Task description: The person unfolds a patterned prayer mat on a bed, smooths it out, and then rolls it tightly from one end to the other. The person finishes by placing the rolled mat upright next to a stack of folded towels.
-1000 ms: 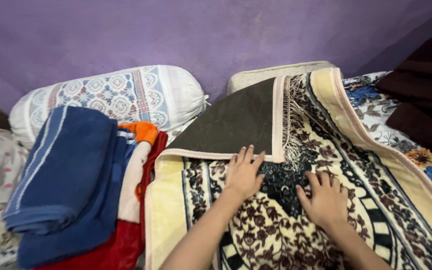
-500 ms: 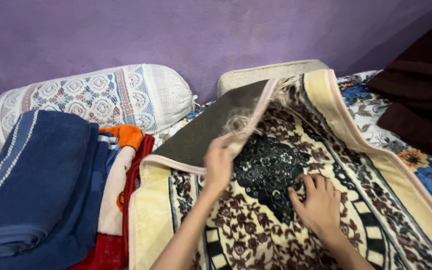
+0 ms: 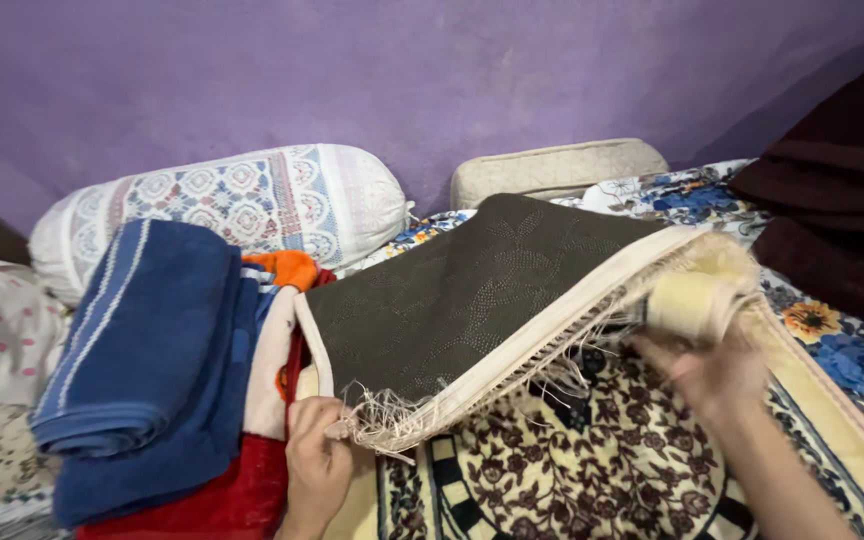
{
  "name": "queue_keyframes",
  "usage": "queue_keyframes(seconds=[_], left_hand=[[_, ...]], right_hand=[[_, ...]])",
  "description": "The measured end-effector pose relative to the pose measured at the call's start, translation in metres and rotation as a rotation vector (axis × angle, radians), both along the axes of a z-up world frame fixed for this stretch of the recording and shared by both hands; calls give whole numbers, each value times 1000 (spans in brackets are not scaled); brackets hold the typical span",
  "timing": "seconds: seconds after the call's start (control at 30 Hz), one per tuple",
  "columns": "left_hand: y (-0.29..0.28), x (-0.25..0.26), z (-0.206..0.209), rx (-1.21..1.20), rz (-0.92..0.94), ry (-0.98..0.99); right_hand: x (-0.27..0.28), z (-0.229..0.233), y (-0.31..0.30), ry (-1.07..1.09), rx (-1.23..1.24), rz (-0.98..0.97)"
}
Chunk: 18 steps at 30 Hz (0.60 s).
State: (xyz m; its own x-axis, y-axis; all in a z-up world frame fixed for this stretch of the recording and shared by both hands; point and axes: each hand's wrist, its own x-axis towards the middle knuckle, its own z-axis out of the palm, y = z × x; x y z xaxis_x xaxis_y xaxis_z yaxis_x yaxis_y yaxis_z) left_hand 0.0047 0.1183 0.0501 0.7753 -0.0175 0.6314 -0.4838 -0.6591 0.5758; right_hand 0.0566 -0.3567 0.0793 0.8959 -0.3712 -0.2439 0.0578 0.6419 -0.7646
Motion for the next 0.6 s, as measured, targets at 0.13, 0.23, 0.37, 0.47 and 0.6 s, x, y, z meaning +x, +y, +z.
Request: queue_keyframes(seconds=[0.13, 0.23, 0.37, 0.47, 0.6], left_hand=[[4, -12, -2, 48, 97, -8], [1, -20, -7, 42, 196, -15], [5, -21, -15, -97, 307, -41], [18, -18, -20, -200, 371, -147], [32, -11, -21, -344, 472, -195]], right_hand=[[0, 1, -1, 166, 144, -206], [7, -56, 26, 330, 66, -34], [1, -125, 13, 481, 260, 165], [-6, -126, -13, 500, 272, 196], [-13, -40, -67, 413, -741, 79]])
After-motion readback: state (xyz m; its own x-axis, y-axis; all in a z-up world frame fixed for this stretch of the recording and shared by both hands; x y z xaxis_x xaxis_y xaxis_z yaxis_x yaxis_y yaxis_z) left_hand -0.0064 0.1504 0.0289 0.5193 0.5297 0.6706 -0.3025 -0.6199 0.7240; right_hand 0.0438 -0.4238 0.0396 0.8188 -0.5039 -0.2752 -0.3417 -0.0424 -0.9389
